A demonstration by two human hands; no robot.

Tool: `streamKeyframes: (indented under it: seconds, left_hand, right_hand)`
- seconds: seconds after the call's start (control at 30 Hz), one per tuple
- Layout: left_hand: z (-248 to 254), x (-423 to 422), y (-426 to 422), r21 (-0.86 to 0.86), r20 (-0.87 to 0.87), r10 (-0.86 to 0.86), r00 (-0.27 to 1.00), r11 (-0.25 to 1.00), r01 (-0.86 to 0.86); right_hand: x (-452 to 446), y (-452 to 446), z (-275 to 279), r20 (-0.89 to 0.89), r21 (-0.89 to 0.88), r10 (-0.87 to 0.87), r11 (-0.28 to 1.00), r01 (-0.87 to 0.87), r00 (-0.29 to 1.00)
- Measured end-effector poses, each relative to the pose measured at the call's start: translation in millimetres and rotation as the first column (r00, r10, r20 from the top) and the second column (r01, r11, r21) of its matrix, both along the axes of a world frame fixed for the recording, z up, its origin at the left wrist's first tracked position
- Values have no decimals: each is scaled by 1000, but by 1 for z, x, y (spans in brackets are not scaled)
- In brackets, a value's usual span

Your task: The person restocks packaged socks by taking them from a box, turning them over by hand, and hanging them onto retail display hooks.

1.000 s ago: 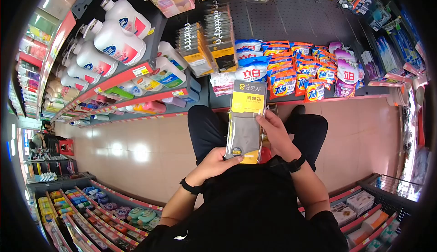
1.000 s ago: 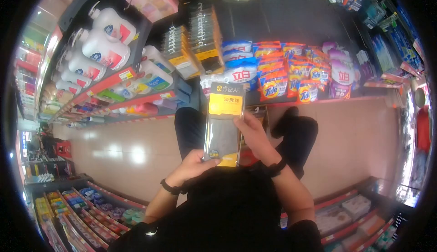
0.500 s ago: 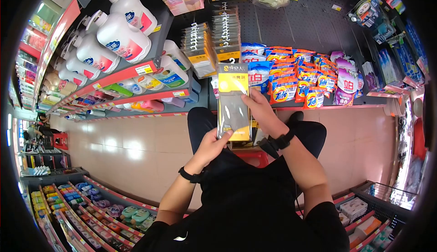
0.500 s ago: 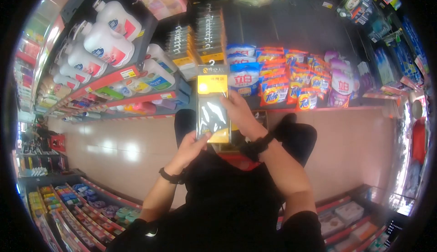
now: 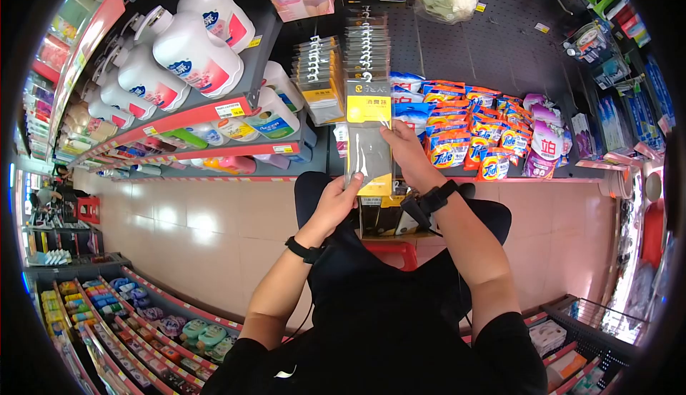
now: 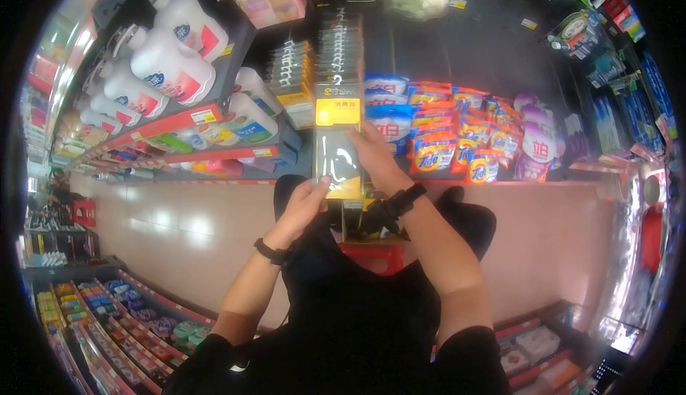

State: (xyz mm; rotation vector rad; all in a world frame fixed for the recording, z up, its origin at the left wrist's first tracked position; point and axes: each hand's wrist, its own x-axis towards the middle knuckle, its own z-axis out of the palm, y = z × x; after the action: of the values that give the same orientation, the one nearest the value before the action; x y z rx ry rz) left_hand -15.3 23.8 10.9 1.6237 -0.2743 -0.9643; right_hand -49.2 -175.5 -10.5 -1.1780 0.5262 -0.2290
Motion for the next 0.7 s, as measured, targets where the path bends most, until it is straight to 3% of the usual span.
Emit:
streamKeyframes:
  seconds: [0.13, 0.23, 0.3, 0.43, 0.5, 0.63, 0.7]
  left_hand:
    - [-7, 6, -5, 19, -50, -6, 999, 1000, 7]
    - [-15, 15, -8, 57, -91, -26, 996, 998, 31]
    - [-24, 24, -10, 107, -101, -109, 989, 987, 120]
    - [-31, 26, -18, 121, -55, -39, 998, 992, 46]
    - [-42, 22, -15, 69, 154, 78, 985, 994, -90]
    - [-58, 17, 3, 85, 246, 50, 968, 994, -73]
    - [-54, 9, 13, 120, 367, -94, 925, 991, 53]
  right_hand:
    - [8, -4, -11, -39, -5, -10, 1000, 9, 999]
    - [18, -10, -32, -142, -108, -31, 994, 15, 989]
    - [24, -11, -37, -140, -118, -54, 992, 37, 989]
    - [38, -17, -38, -181, -90, -53, 995, 37, 982]
    - [51, -25, -56, -130, -42, -31, 999, 26, 991]
    - [89, -53, -97, -236, -131, 22, 990, -54, 971]
    - [113, -65, -132, -223, -249, -44, 968, -13, 974]
